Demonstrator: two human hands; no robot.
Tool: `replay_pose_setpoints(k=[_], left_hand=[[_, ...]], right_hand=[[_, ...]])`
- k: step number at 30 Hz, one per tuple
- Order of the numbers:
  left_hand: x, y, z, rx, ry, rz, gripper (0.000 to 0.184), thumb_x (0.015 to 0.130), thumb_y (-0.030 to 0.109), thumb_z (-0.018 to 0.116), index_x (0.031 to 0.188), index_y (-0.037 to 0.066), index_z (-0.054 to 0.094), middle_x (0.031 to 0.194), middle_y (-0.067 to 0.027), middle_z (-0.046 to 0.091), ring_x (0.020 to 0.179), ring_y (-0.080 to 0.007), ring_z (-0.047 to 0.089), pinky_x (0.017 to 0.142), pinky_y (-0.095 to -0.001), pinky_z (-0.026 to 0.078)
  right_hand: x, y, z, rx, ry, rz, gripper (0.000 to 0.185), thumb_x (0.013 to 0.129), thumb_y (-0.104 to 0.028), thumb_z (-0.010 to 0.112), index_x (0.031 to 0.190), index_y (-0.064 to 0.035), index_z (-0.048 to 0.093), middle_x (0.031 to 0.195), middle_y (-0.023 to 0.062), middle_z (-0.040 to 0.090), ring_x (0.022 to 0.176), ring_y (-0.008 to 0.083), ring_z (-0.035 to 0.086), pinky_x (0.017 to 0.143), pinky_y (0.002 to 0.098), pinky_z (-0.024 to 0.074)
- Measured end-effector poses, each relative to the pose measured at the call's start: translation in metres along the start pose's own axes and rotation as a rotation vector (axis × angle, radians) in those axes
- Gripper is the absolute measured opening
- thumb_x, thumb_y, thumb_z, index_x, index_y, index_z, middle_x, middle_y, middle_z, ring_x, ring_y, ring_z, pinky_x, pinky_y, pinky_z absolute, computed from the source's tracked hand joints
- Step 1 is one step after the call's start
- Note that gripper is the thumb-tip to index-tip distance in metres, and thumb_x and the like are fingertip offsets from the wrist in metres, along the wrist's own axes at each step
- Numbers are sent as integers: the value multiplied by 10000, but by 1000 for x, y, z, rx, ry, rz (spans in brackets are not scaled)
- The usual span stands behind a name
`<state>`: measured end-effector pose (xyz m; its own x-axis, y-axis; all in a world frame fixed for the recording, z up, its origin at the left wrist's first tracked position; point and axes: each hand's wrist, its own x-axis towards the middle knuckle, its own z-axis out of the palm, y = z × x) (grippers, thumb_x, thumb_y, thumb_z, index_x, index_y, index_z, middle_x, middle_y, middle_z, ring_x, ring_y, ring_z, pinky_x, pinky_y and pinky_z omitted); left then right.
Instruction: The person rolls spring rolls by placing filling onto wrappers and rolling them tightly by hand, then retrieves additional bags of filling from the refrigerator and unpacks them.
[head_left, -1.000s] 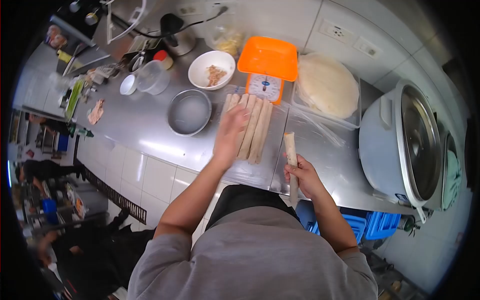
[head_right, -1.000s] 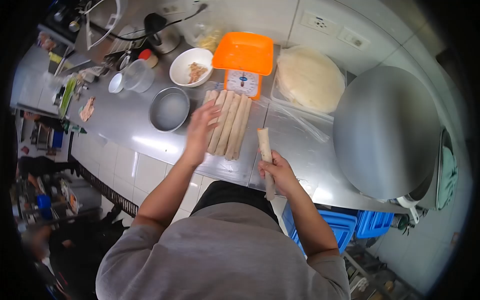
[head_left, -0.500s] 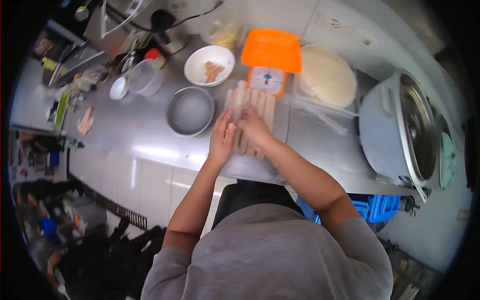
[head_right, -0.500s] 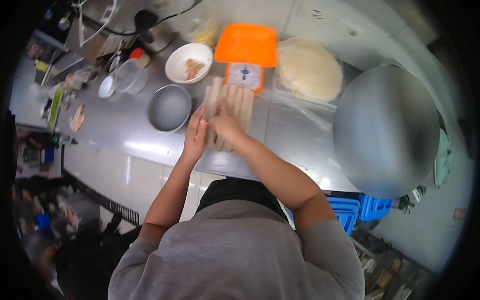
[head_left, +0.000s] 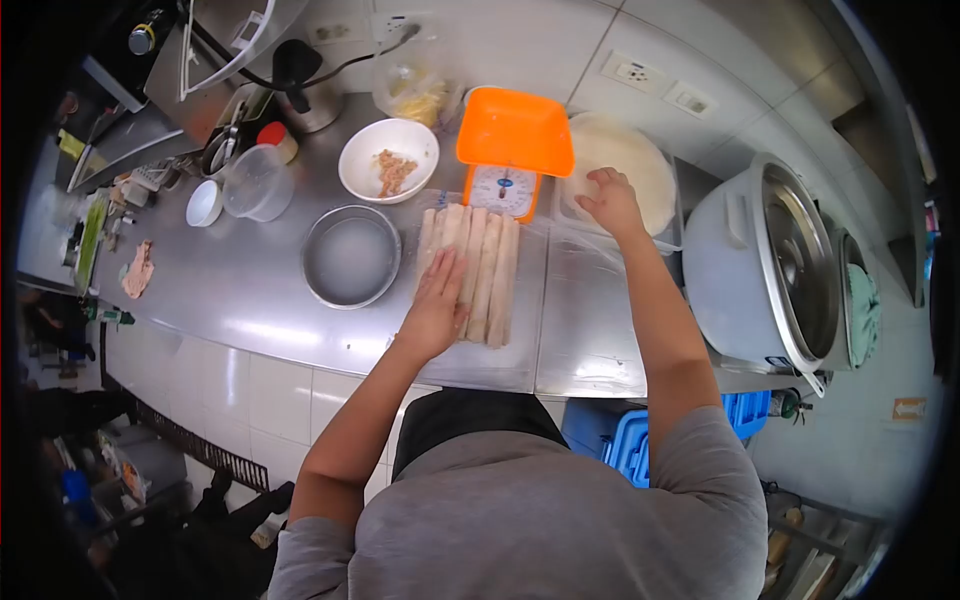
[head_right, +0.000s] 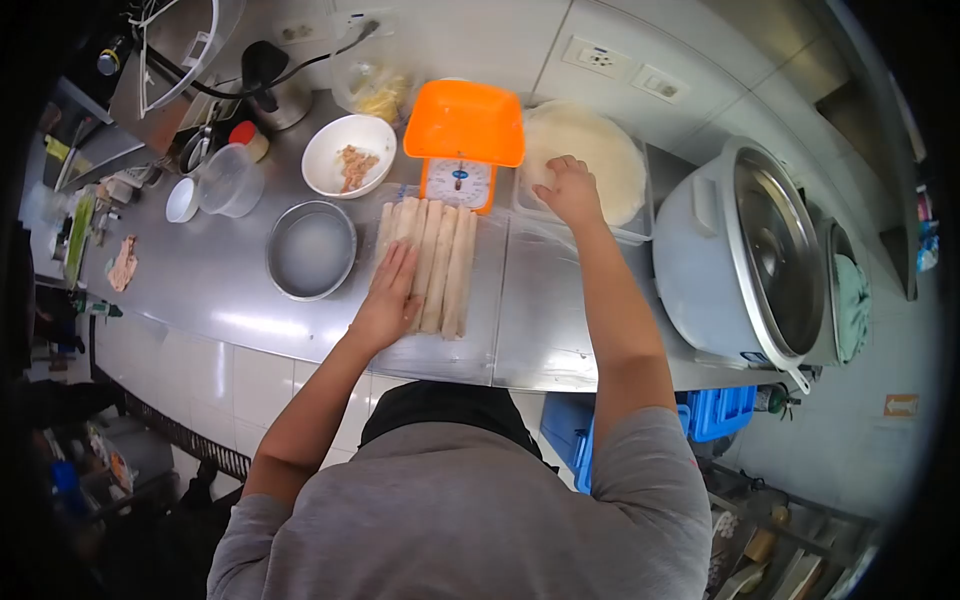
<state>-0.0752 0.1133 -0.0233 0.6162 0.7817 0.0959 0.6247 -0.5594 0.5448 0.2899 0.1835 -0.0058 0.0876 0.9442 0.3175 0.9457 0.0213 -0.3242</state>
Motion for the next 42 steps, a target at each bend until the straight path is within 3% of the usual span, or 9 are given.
replay_pose_setpoints(k=[4, 7, 10, 16, 25, 28, 31, 34, 42], left_hand=[[-17, 16, -26, -36, 123, -38, 643, 811, 60, 602, 1402, 66, 349, 1483, -193, 252, 1392, -348, 206, 1121, -413, 221], [-47, 19, -40, -169, 176, -106, 568, 804, 36, 621, 1342, 70, 442, 1454, -187, 308, 1354, -360, 279, 1094, -421, 267], [-82, 17, -43, -180, 228, -201, 502, 802, 12, 627, 1286, 53, 502, 1407, -174, 382, 1294, -360, 374, 1054, -411, 330], [-94, 45, -42, -283, 297, -347, 446, 812, 2, 610, 1247, 47, 529, 1304, -172, 494, 1201, -330, 489, 1007, -377, 389], [-16, 114, 12, -490, 253, -216, 340, 827, 13, 604, 1165, 44, 588, 1150, -153, 600, 1108, -292, 563, 932, -343, 437], [6, 136, 34, -500, 225, -165, 330, 826, 15, 608, 1155, 40, 591, 1148, -158, 601, 1089, -295, 573, 924, -336, 441], [19, 155, 49, -503, 211, -132, 322, 831, 18, 605, 1152, 44, 595, 1142, -159, 606, 1067, -295, 584, 918, -332, 444], [24, 168, 59, -481, 207, -137, 304, 848, 25, 601, 1152, 43, 600, 1138, -128, 617, 1053, -250, 589, 898, -323, 461], [24, 181, 70, -473, 232, -224, 322, 833, 34, 615, 1152, 79, 611, 1080, -126, 632, 957, -229, 612, 793, -311, 472]], right_hand=[[24, 19, 17, -95, -167, 33, 230, 656, -158, 694, 843, -39, 637, 964, 156, 591, 945, 344, 557, 826, 410, 466], [25, 46, 19, 56, -186, 72, 169, 634, -112, 675, 775, -32, 625, 922, 167, 591, 871, 353, 566, 782, 412, 476], [14, 27, 7, 47, 7, -145, 116, 628, -90, 675, 697, -18, 615, 827, 176, 586, 802, 338, 584, 744, 397, 481], [19, 58, 7, 344, -127, 77, 163, 635, -99, 738, 701, -5, 622, 750, 151, 603, 712, 293, 586, 678, 357, 474], [17, 81, 8, 568, -185, 125, 91, 723, -52, 679, 749, 5, 614, 750, 124, 601, 725, 233, 595, 670, 323, 464], [15, 91, 18, 577, -152, 80, 266, 726, -31, 713, 971, 35, 633, 884, 105, 630, 795, 166, 594, 762, 265, 475], [13, 93, 17, 603, -226, 3, 239, 710, -32, 726, 919, 30, 627, 895, 103, 606, 801, 187, 585, 751, 278, 474], [5, 85, 7, 602, -155, -94, 212, 638, -66, 731, 696, 4, 540, 788, 119, 556, 737, 262, 567, 680, 331, 459], [-1, 74, 3, 448, -62, -257, 162, 630, -36, 691, 692, 8, 549, 810, 144, 563, 779, 315, 570, 721, 373, 472]])
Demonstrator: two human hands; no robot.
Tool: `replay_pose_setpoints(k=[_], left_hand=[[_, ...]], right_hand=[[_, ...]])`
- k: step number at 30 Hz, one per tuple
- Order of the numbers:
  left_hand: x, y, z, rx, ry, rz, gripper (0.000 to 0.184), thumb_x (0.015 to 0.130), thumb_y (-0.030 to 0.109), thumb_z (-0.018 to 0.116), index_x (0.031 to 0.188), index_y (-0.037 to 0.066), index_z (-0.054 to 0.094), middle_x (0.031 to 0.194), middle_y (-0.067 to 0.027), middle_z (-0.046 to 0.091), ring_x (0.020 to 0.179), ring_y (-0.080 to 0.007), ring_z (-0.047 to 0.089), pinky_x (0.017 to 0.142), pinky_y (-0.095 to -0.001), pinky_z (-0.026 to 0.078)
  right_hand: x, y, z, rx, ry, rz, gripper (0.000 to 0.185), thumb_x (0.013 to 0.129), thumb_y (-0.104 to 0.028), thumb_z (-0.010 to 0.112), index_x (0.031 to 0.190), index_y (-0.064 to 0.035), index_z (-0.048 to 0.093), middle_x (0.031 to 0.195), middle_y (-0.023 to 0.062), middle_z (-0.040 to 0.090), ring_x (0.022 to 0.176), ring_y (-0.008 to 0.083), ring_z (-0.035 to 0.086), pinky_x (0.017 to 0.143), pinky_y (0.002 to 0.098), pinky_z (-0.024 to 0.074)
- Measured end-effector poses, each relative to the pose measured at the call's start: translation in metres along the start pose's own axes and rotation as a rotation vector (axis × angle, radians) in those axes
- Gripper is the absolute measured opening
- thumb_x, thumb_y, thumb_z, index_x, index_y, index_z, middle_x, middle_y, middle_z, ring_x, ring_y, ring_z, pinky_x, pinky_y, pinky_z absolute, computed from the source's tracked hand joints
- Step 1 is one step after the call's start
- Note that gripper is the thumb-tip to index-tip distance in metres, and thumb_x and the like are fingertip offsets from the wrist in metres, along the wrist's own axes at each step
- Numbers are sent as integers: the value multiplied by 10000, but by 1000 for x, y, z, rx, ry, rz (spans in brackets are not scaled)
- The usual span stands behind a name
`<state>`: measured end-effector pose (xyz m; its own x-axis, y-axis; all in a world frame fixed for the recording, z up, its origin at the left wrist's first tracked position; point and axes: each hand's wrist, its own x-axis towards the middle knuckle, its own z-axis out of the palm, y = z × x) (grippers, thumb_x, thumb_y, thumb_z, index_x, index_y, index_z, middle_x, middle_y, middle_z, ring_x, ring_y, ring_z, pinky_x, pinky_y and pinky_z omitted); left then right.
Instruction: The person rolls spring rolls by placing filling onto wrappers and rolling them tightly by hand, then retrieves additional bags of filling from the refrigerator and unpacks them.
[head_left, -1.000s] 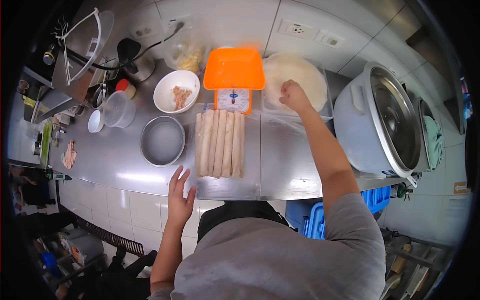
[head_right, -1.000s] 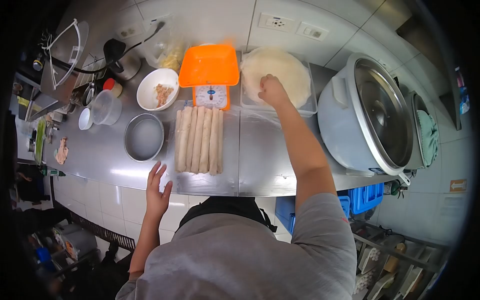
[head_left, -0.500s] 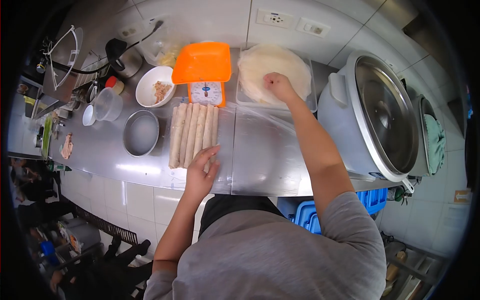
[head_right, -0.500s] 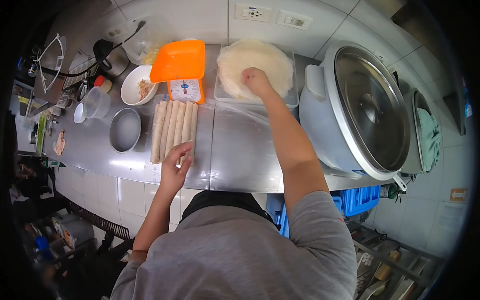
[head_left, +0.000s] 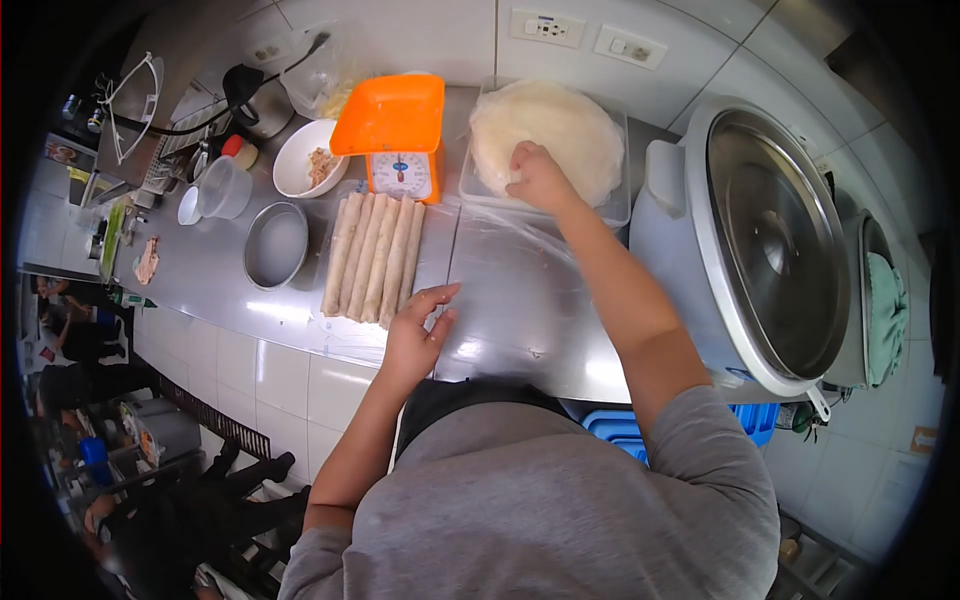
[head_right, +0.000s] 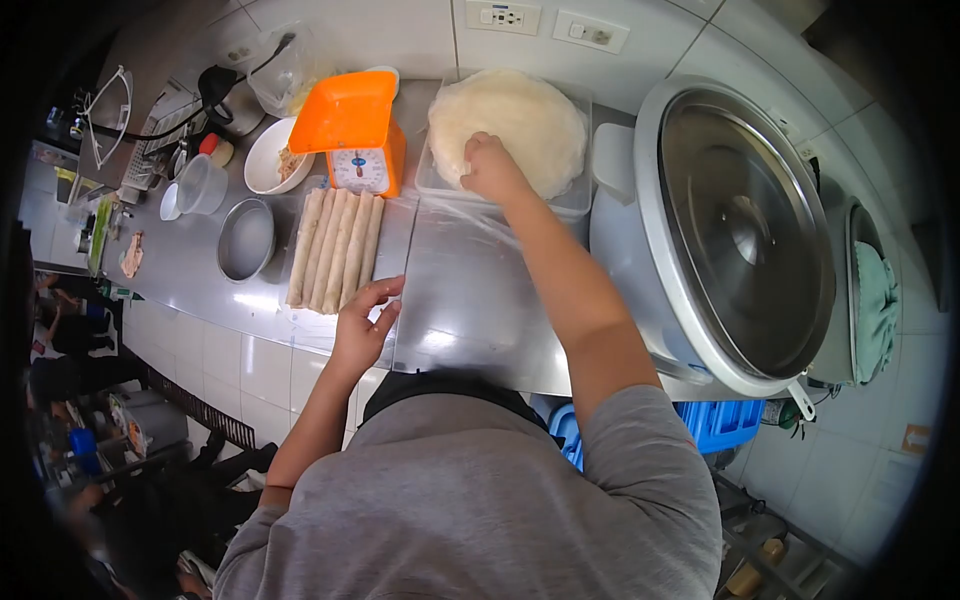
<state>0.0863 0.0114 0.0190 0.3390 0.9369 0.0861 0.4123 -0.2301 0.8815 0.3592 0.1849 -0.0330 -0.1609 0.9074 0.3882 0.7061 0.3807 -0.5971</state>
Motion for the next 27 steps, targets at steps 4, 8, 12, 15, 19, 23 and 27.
replay_pose_setpoints(k=[4, 8, 12, 15, 19, 23, 27], left_hand=[[8, 0, 5, 23, 16, -13, 314, 832, 35, 612, 1143, 83, 618, 1055, -125, 636, 942, -232, 613, 779, -307, 472], [28, 2, 9, 61, -15, -2, 300, 836, 39, 608, 1134, 78, 621, 1037, -130, 638, 925, -233, 616, 779, -311, 477], [72, 0, 16, 59, -69, 26, 296, 837, 47, 609, 1132, 70, 620, 1037, -133, 637, 890, -235, 618, 777, -316, 485], [121, -4, 32, 27, -101, -7, 290, 852, 62, 597, 1141, 57, 615, 1032, -129, 634, 873, -224, 617, 782, -312, 488], [179, 7, 66, 266, -97, 20, 280, 867, 93, 580, 1140, 48, 619, 1015, -126, 625, 843, -221, 617, 770, -317, 491], [207, -27, 90, 499, -30, 177, 260, 836, 120, 604, 1086, 66, 646, 981, -147, 611, 816, -265, 613, 734, -351, 490], [213, -32, 89, 342, -42, 30, 233, 828, 126, 611, 1048, 66, 656, 972, -144, 613, 816, -263, 615, 738, -350, 486]], right_hand=[[1, 6, -1, 166, -11, 161, 58, 680, -18, 645, 700, 18, 604, 882, 172, 605, 845, 340, 585, 780, 370, 476], [-1, 24, 13, 227, 100, 202, 86, 748, -1, 588, 791, 20, 659, 997, 194, 635, 911, 342, 602, 816, 368, 475], [-1, 32, 17, 278, 95, 252, 143, 799, -24, 555, 883, 31, 657, 1019, 202, 636, 928, 340, 606, 832, 365, 469], [-1, 33, 17, 277, 134, 234, 167, 809, -33, 552, 930, 39, 640, 997, 198, 638, 916, 341, 606, 831, 361, 469], [0, 29, 10, 249, 180, 254, 183, 815, -42, 543, 956, 36, 632, 976, 194, 635, 900, 343, 602, 831, 360, 469], [3, 39, 6, 507, 283, 507, 160, 858, -75, 531, 944, 3, 640, 954, 140, 647, 880, 276, 611, 803, 345, 474], [8, 49, -9, 1331, 527, 796, 160, 913, -112, 512, 1003, -37, 620, 956, 68, 636, 853, 174, 587, 794, 306, 465]])
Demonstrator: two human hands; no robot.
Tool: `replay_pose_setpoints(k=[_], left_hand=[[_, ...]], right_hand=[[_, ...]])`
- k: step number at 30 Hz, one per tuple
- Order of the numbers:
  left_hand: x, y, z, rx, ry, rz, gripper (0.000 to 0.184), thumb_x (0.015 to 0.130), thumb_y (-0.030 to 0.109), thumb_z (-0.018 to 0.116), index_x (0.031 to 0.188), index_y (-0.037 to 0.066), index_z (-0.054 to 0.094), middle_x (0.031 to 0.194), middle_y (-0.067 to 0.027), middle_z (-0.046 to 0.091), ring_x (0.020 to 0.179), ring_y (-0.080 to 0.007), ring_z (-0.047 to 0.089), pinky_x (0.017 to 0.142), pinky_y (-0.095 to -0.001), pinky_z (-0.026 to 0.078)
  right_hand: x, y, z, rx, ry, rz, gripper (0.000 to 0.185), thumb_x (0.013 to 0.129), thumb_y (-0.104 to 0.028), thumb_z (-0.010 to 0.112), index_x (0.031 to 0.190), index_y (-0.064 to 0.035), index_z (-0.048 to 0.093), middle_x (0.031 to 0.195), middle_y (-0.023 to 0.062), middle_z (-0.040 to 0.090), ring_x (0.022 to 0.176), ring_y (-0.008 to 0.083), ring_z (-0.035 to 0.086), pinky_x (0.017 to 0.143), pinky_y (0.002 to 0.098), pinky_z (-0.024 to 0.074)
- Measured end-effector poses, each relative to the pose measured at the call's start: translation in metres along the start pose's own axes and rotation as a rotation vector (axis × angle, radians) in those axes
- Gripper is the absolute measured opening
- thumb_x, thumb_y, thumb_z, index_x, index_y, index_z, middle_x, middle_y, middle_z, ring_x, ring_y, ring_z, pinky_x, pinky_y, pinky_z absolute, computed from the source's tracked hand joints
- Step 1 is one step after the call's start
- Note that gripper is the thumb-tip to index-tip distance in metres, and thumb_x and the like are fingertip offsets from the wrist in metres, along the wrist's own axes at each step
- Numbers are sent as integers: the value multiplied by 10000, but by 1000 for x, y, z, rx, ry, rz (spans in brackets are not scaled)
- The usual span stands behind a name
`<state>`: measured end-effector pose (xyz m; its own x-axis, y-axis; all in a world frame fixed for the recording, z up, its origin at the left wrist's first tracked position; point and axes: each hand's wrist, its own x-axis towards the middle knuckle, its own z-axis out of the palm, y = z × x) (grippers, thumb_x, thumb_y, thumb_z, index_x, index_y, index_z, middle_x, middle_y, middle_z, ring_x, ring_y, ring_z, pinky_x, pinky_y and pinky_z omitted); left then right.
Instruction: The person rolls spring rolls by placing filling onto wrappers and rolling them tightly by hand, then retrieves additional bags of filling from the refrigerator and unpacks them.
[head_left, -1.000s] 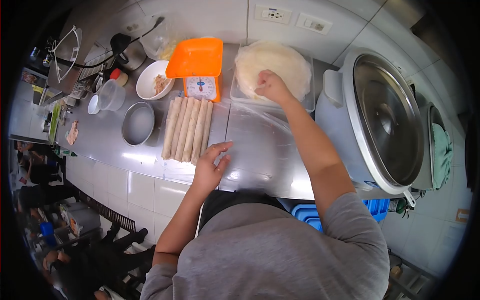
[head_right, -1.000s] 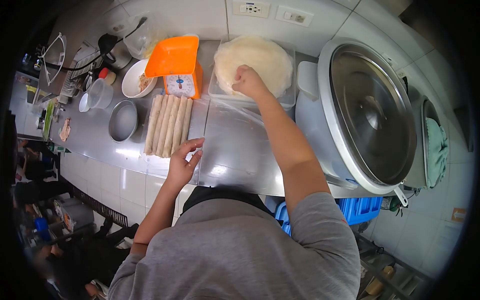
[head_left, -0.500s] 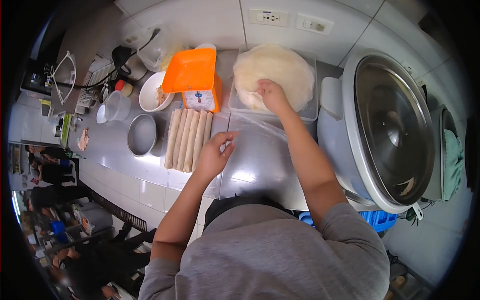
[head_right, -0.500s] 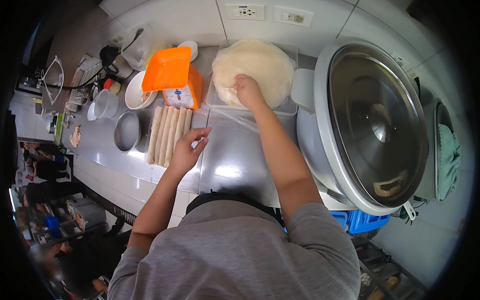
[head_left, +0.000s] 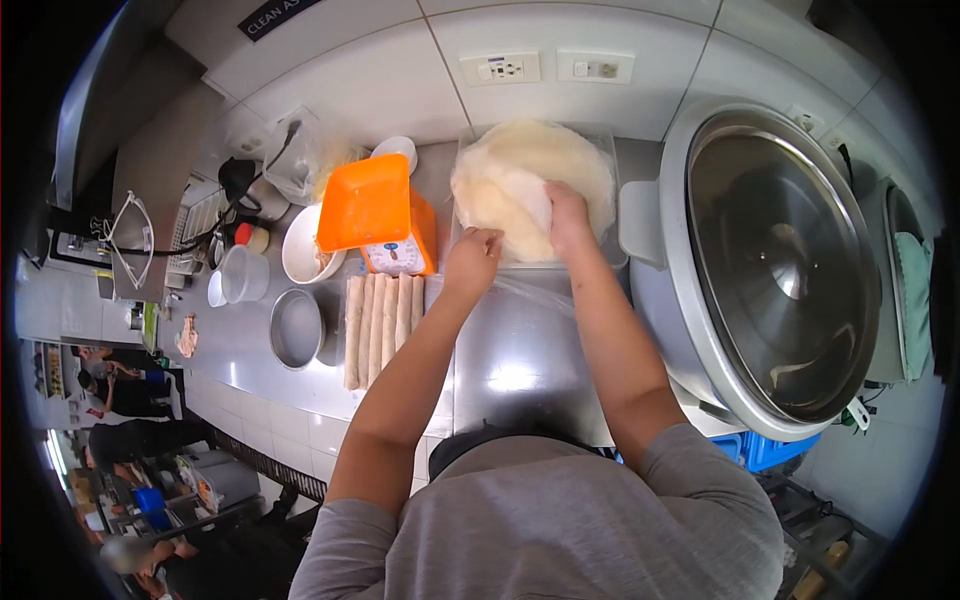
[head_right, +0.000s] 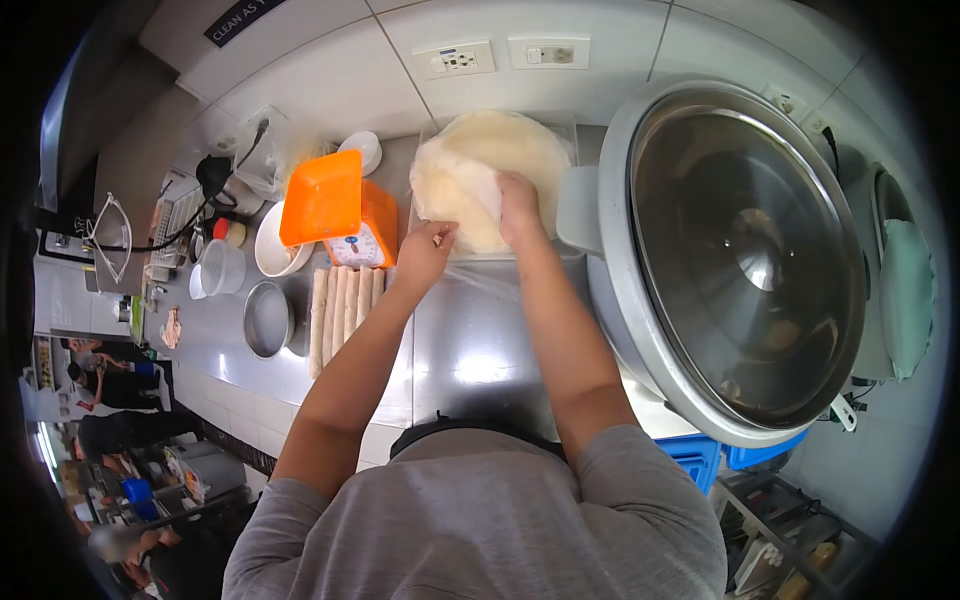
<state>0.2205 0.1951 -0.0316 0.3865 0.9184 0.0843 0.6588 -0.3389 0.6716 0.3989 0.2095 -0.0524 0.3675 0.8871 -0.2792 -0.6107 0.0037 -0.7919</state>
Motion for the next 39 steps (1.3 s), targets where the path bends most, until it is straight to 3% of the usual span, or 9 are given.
replay_pose_setpoints(k=[4, 10, 15, 20, 21, 22, 28, 34, 39], left_hand=[[5, 1, -2, 8, -43, -53, 239, 819, 140, 622, 1043, 61, 643, 938, -142, 617, 810, -247, 610, 736, -344, 484], [19, 5, -5, 44, -223, -212, 313, 809, 179, 620, 1087, 43, 573, 1022, -127, 612, 897, -266, 611, 800, -354, 480], [-1, -11, -15, -464, 212, 262, 471, 888, 248, 592, 1284, 22, 471, 1223, -99, 557, 1094, -196, 553, 926, -336, 455], [-115, 19, -68, -1402, 73, -114, 573, 932, 373, 528, 1377, 44, 379, 1336, -88, 488, 1204, -201, 487, 1019, -340, 400], [-138, -4, -63, -1364, -90, -355, 697, 928, 550, 422, 1407, 51, 338, 1380, -113, 454, 1247, -232, 454, 1062, -362, 351], [-152, -12, -67, -1875, -340, -605, 805, 883, 677, 351, 1410, 68, 344, 1417, -113, 418, 1295, -256, 411, 1069, -426, 335], [-199, -58, -28, -1613, -448, -778, 614, 970, 526, 310, 1293, 25, 454, 1229, -120, 587, 1125, -248, 567, 985, -387, 418], [-192, -46, -8, -1343, -137, -800, 232, 964, 210, 488, 1097, 28, 545, 1009, -65, 641, 892, -158, 631, 809, -308, 506], [-189, -19, -11, -1288, -78, -814, 165, 957, 170, 505, 1058, 41, 525, 967, -67, 628, 863, -154, 621, 802, -294, 506]], right_hand=[[-1, -20, 15, 250, 33, -230, 169, 952, -139, 492, 1058, -38, 577, 1000, 52, 623, 869, 123, 544, 839, 275, 431], [-75, -96, 99, -161, -91, -817, 188, 973, -128, 465, 1092, -23, 567, 1030, 64, 613, 939, 113, 546, 884, 271, 420], [-142, -133, 101, 226, -339, -364, 167, 974, -146, 466, 1048, -34, 566, 977, 31, 600, 905, 89, 500, 866, 243, 392], [-156, -101, 55, -297, -351, -76, 175, 961, -147, 476, 1052, -34, 573, 939, 27, 598, 896, 93, 517, 831, 265, 413], [-145, -79, 43, -498, -346, -33, 178, 954, -149, 482, 1053, -33, 575, 936, 38, 608, 889, 115, 538, 822, 276, 422], [-136, -54, 30, -697, -342, 14, 182, 948, -150, 487, 1055, -32, 576, 933, 48, 618, 882, 137, 559, 812, 287, 432], [-152, 14, 14, -1362, -183, -1085, 184, 851, -151, 595, 970, -14, 563, 887, 159, 622, 843, 362, 580, 759, 397, 467], [-210, 78, 0, -1189, -399, -77, 316, 746, -170, 679, 996, -5, 579, 877, 164, 631, 856, 339, 604, 750, 384, 479], [-216, 71, -18, -1051, -310, -98, 270, 776, -146, 634, 988, 16, 597, 803, 164, 647, 723, 276, 639, 669, 354, 501]])
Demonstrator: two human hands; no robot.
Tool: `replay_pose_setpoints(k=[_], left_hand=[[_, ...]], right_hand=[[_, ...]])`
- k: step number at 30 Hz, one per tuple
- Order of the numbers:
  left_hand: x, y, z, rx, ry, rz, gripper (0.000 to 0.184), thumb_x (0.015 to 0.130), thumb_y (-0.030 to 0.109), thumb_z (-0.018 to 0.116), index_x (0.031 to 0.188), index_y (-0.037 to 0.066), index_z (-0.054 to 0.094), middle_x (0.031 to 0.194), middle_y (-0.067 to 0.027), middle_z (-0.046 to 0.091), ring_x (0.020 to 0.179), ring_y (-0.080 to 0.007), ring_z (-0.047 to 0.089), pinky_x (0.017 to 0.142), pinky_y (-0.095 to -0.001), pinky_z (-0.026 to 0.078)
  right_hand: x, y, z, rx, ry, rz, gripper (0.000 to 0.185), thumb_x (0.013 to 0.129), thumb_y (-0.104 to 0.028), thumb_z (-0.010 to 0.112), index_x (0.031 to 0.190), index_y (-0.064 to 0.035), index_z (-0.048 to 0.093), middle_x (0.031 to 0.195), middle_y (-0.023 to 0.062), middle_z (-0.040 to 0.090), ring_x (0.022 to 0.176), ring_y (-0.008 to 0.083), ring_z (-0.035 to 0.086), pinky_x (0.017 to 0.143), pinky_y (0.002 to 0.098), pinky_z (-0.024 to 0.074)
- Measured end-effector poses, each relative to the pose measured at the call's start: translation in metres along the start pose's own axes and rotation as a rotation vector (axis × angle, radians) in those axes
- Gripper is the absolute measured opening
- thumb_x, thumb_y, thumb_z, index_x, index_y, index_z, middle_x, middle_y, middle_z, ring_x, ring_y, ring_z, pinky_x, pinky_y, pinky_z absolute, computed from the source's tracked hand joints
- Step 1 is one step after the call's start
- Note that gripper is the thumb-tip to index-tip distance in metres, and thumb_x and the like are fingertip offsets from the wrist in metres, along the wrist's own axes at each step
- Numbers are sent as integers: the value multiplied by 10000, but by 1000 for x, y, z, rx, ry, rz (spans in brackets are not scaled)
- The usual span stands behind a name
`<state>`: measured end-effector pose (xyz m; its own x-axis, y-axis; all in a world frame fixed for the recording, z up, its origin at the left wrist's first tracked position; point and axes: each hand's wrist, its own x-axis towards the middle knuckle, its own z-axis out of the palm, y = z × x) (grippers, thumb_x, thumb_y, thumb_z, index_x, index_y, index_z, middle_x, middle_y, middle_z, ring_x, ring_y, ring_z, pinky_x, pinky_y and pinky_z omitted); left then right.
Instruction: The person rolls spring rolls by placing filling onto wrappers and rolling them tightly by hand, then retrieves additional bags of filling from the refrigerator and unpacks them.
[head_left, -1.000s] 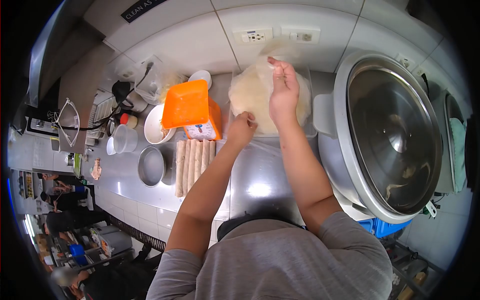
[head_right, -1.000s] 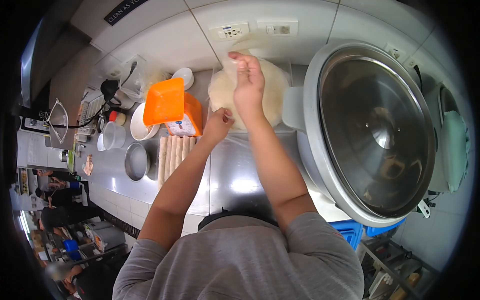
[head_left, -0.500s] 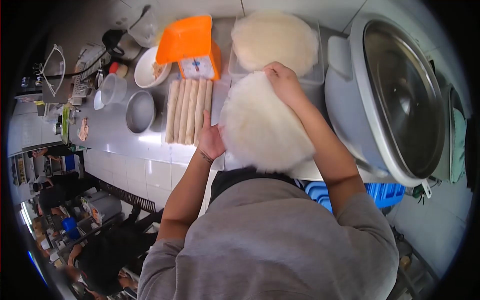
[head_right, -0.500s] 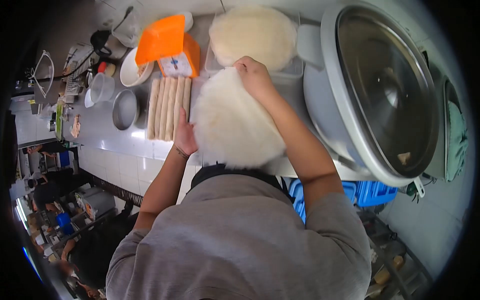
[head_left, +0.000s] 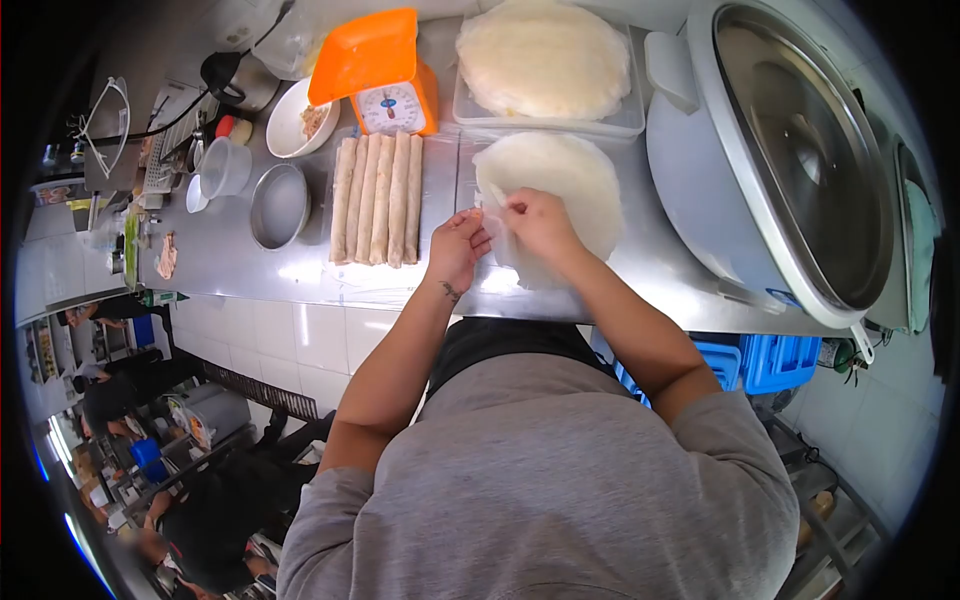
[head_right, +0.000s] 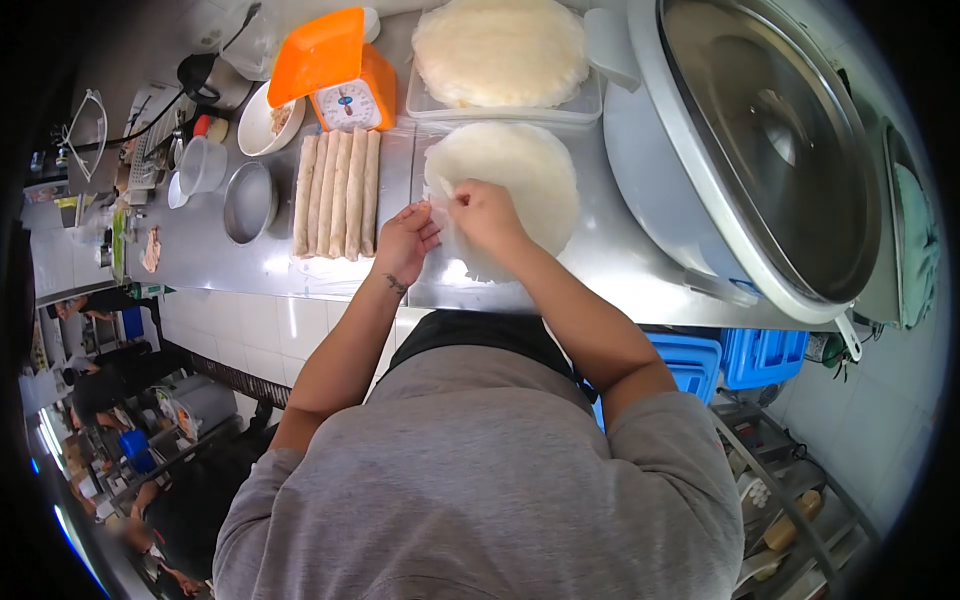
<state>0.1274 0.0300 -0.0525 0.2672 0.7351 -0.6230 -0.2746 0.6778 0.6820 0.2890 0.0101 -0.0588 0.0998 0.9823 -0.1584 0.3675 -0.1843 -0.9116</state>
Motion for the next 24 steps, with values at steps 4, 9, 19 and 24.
replay_pose_setpoints(k=[4, 9, 19, 24], left_hand=[[-1, -6, 3, 1, -12, 17, 201, 964, 167, 480, 1099, 21, 510, 1009, -89, 621, 902, -181, 620, 829, -318, 512], [1, -7, -11, -384, 189, 37, 299, 983, 172, 396, 1202, -18, 470, 1163, -136, 571, 1028, -266, 596, 898, -385, 520], [-4, -62, -82, 49, 356, 9, 233, 939, 163, 437, 999, 13, 604, 941, -144, 646, 829, -252, 615, 718, -387, 485], [-27, -63, -88, 771, 575, 288, 224, 968, 162, 404, 998, 7, 561, 829, -83, 583, 756, -177, 541, 707, -334, 455]], right_hand=[[2, 12, -16, 229, -6, 156, 230, 826, -137, 586, 997, 16, 609, 825, 141, 663, 681, 217, 643, 640, 343, 512], [11, 12, -40, 1151, 276, 277, 255, 867, -149, 527, 1033, 31, 597, 995, 137, 655, 841, 223, 643, 765, 349, 518], [22, -183, -161, 1491, 20, -199, 272, 931, -137, 407, 1044, 38, 582, 1011, 152, 643, 932, 264, 622, 855, 377, 507], [84, -257, -188, 1338, 98, -591, 303, 956, -189, 391, 997, 22, 604, 868, 125, 665, 765, 217, 644, 743, 323, 532]])
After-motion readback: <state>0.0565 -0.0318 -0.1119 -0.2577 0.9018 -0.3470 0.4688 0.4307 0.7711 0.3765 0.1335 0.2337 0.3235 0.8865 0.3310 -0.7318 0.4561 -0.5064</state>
